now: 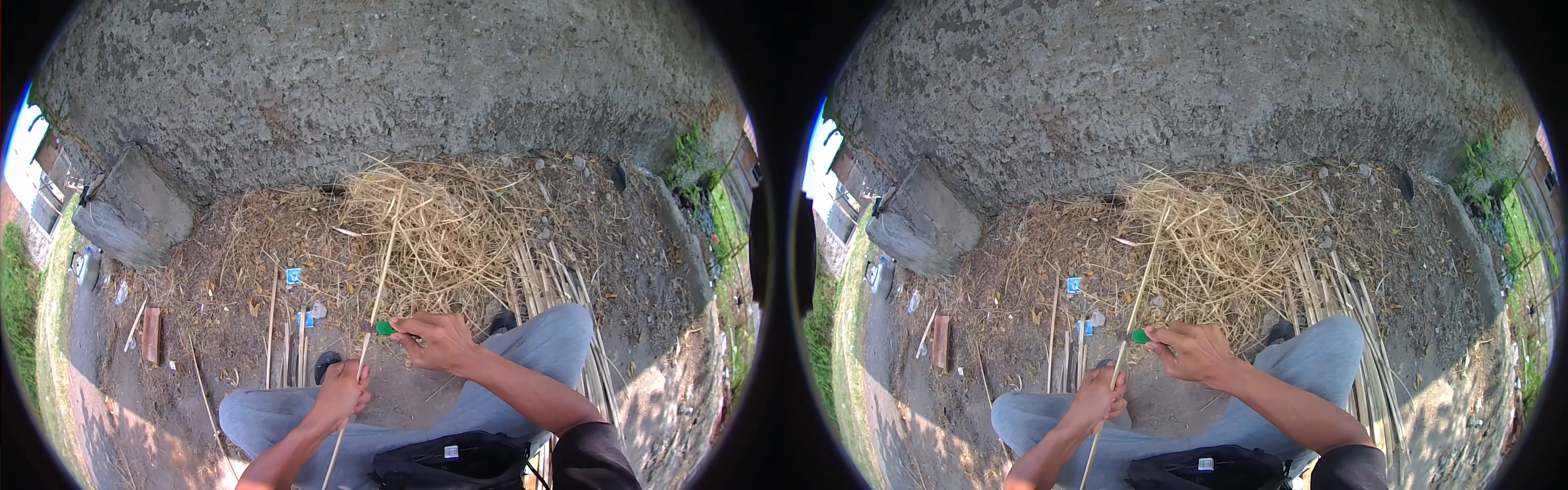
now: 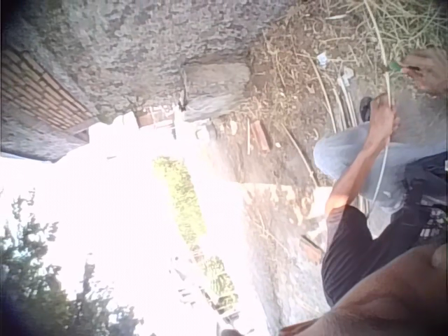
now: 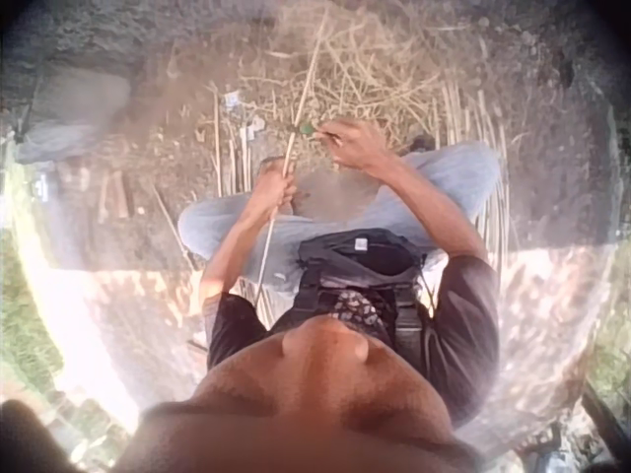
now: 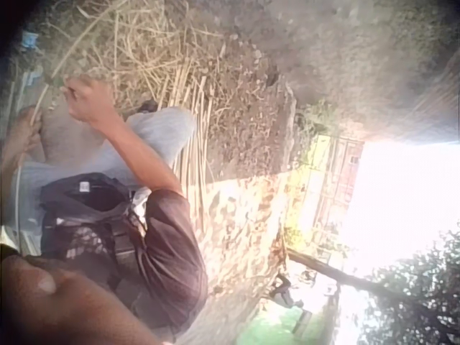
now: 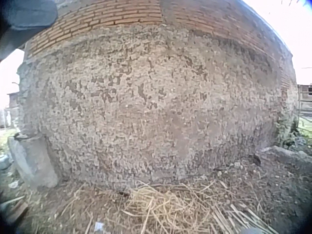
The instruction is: The person uses a small green-handled knife to shave the surface and edges of a long bamboo slat, rotating the slat to reach different sides.
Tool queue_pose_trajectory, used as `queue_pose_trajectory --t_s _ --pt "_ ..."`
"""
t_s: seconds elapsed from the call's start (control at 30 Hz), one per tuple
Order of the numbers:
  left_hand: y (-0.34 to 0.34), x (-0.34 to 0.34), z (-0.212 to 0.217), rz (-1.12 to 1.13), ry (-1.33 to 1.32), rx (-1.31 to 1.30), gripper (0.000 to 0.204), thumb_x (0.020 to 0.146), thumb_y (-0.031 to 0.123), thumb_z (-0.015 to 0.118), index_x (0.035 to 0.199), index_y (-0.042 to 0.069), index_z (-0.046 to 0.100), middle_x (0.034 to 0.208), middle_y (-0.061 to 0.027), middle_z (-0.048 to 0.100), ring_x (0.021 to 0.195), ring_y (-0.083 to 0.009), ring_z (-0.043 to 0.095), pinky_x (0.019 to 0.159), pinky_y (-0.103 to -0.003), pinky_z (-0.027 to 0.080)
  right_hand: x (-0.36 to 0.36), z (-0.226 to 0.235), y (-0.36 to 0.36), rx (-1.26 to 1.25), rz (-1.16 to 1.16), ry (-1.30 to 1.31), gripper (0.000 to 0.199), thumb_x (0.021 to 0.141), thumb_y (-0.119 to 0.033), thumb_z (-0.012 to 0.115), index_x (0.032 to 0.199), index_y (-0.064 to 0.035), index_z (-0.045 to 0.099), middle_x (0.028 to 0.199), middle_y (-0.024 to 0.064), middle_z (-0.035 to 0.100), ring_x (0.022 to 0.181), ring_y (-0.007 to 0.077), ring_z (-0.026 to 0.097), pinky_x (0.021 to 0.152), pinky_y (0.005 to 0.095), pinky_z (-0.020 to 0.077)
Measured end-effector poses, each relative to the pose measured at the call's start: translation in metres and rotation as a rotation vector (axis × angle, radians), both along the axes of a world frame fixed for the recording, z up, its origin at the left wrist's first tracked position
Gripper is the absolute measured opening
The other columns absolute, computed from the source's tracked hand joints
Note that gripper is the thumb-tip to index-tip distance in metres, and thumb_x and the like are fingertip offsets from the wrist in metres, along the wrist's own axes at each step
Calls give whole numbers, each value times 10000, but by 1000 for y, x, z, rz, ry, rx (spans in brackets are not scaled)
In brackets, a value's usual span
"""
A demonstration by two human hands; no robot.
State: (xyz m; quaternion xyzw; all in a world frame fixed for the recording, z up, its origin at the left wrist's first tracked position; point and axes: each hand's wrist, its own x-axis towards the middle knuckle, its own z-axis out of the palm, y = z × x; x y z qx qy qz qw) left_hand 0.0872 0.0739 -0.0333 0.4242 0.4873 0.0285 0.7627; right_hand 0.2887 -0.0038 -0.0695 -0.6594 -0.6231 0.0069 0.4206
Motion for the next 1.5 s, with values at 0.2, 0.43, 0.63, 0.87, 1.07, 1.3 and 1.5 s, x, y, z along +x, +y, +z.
queue_pose_trajectory --t_s 0.2,0.43,0.63,0.87,1.07,1.3,1.5 --pt "-17 1 6 -59 21 -29 321 1017 323 378 794 101 445 542 32 346 396 -70 279 365 -268 201 25 1 2 -122 -183 18 163 878 -237 682 991 -126 722 626 46 631 449 224 568 386 349 406" --pt "-14 -25 -2 -236 29 -24 379 1049 340 363 786 85 458 542 31 368 399 -81 304 366 -279 245 103 7 -6 -66 -428 234 214 919 -230 655 977 -25 682 586 95 609 468 239 566 488 383 432" --pt "-11 -22 -23 -188 72 -27 401 1052 378 364 785 94 460 541 38 376 400 -73 308 364 -264 257 32 6 -29 -61 -146 330 211 905 -225 682 983 -29 677 820 123 718 545 252 642 485 338 473" --pt "-20 -8 -22 -115 6 190 318 1042 355 437 1031 67 571 547 20 426 411 -56 354 367 -256 274 -1 -4 -32 -107 22 168 188 860 -247 734 916 -68 720 866 108 732 653 266 702 524 338 543" --pt "-18 -4 -10 -71 1 204 329 1026 312 507 1290 120 547 543 14 450 409 -55 377 365 -241 283 1 -7 -35 -86 28 84 189 818 -250 780 892 -84 729 773 64 709 542 216 654 450 312 495" --pt "-21 -4 -8 -48 -130 55 307 1043 273 472 1298 114 536 550 10 428 388 -55 348 347 -235 251 1 -11 -35 61 -18 -10 200 812 -309 776 922 -147 734 612 -3 615 397 172 546 334 316 386" --pt "-25 -7 -1 -21 -177 -28 218 1066 225 397 1241 150 504 547 8 345 389 -58 275 354 -226 221 1 -6 -34 83 -14 -105 218 772 -259 816 918 -122 729 607 -3 601 413 151 538 350 298 378"
